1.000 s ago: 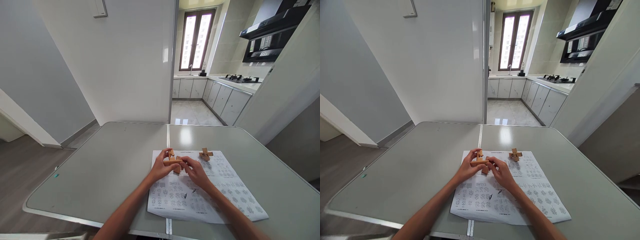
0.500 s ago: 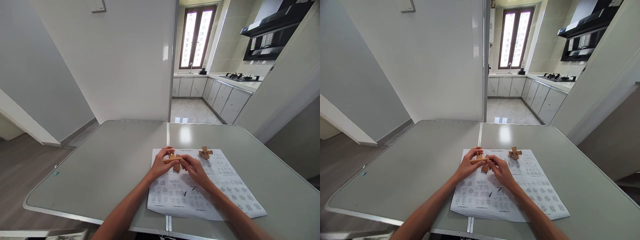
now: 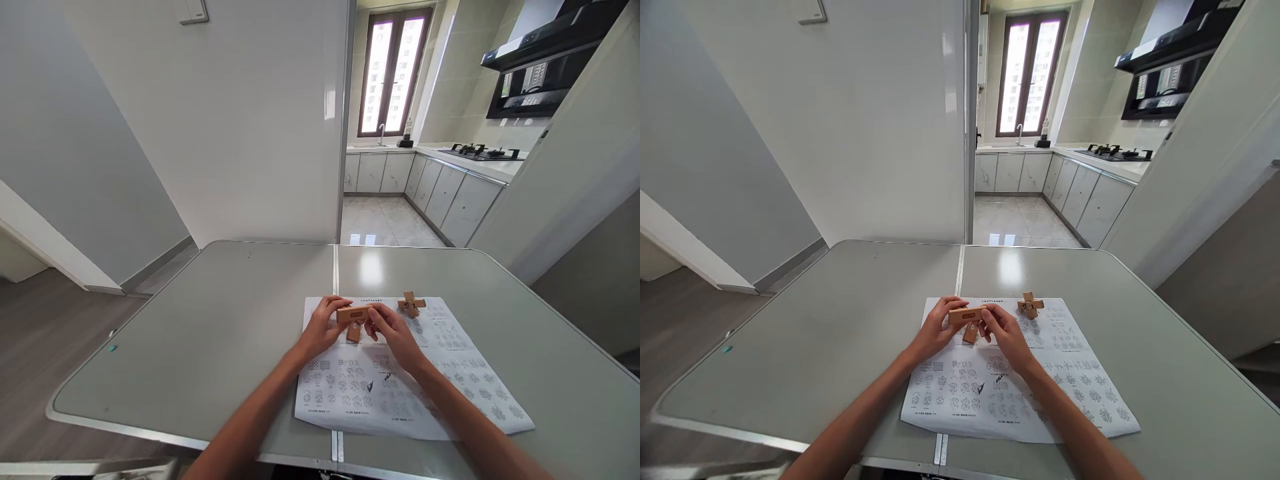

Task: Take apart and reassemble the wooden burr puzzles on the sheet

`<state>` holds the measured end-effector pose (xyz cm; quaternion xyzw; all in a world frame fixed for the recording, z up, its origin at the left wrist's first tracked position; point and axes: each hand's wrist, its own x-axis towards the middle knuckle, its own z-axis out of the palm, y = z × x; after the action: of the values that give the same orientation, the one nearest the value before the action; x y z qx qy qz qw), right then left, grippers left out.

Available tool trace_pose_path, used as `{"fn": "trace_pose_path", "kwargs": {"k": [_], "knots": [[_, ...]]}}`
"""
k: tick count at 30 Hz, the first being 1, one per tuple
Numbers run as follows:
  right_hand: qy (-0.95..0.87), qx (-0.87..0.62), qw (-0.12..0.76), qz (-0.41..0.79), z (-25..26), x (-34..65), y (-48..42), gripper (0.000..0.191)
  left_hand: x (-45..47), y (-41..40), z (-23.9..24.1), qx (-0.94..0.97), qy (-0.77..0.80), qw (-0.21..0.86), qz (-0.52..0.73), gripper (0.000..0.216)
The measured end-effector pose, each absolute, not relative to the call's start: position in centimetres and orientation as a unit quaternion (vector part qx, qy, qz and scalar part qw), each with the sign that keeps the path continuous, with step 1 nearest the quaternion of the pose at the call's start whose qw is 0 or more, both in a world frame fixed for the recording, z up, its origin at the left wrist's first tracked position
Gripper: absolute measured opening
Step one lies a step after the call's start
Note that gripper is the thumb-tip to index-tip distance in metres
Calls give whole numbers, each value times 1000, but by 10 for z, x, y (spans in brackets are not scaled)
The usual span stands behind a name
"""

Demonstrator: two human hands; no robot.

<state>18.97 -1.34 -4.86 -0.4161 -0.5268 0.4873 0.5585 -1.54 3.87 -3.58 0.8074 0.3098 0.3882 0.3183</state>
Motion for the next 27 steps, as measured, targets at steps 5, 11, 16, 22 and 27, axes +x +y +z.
{"fn": "trace_pose_path", "kwargs": {"k": [5,11,16,22,27], "knots": [[-500,-382,557,542,-46,189,-14,40,-20,41,-40,848,292,268,352,31],[-502,-380,523,575,-40,187,-18,40,-20,41,-45,868,300,230,322,29],[-506,-365,502,599,-39,188,-20,37,-19,40,-46,880,276,232,310,28],[-505,-370,499,599,-40,191,-19,41,-19,40,-43,875,280,228,323,27],[-501,-375,495,602,-42,193,-19,45,-16,43,-42,873,290,207,334,28]]}}
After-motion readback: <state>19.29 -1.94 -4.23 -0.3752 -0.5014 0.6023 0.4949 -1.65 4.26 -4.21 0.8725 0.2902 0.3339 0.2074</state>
